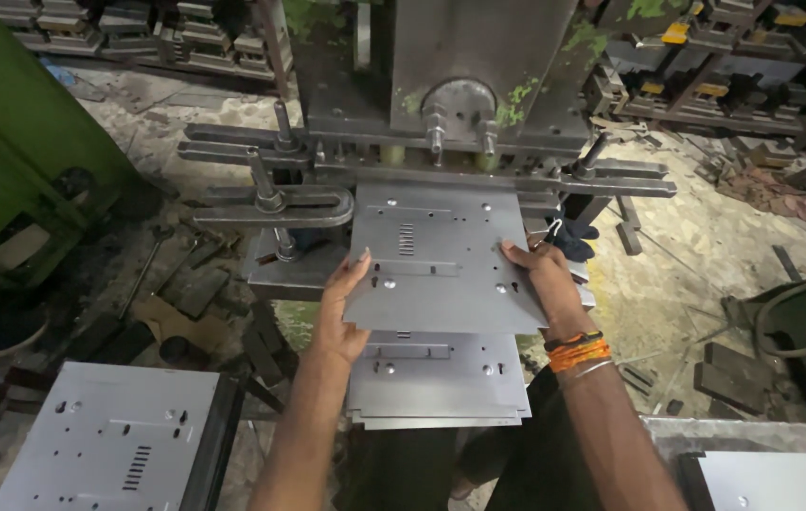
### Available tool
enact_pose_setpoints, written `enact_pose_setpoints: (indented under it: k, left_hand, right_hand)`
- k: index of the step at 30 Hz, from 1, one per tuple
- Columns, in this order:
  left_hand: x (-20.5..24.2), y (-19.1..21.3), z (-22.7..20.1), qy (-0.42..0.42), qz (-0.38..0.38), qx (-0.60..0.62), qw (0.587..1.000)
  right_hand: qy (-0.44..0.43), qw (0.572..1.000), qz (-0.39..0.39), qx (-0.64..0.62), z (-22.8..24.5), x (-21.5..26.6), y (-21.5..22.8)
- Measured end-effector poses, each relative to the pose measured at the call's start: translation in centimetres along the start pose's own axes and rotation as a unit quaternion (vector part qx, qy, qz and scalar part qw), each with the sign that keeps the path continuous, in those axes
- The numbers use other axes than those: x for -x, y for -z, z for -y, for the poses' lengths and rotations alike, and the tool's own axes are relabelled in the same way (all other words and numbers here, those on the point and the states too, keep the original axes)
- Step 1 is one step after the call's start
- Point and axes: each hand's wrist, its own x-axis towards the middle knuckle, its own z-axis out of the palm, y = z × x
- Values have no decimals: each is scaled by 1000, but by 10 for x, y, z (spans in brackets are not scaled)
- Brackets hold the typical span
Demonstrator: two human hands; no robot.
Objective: The recorder is using an industrial stamping press to process metal plates.
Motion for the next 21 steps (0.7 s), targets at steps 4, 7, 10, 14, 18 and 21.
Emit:
enact_pose_setpoints:
  k: [4, 7, 10, 14, 18, 21]
  left_hand:
    - [-2, 11, 2, 24, -15, 39, 999]
    - [3, 20, 0, 20, -27, 56, 998]
    - [20, 1, -19, -23, -51, -13, 998]
    - [28, 30, -25, -101, -97, -93, 986]
    - [40, 60, -42, -165, -188, -121, 961]
    - [57, 84, -56, -202, -235, -196, 930]
  right_hand:
    - [21, 1000, 19, 14, 2, -1, -1]
    - [37, 998, 44, -17, 9, 8, -7]
    - [67, 993, 61, -73, 10, 13, -11]
    - [67, 995, 47, -49, 11, 37, -5]
    - [150, 972, -26, 179, 18, 80, -11]
    - [322, 838, -133, 419, 6, 93, -27]
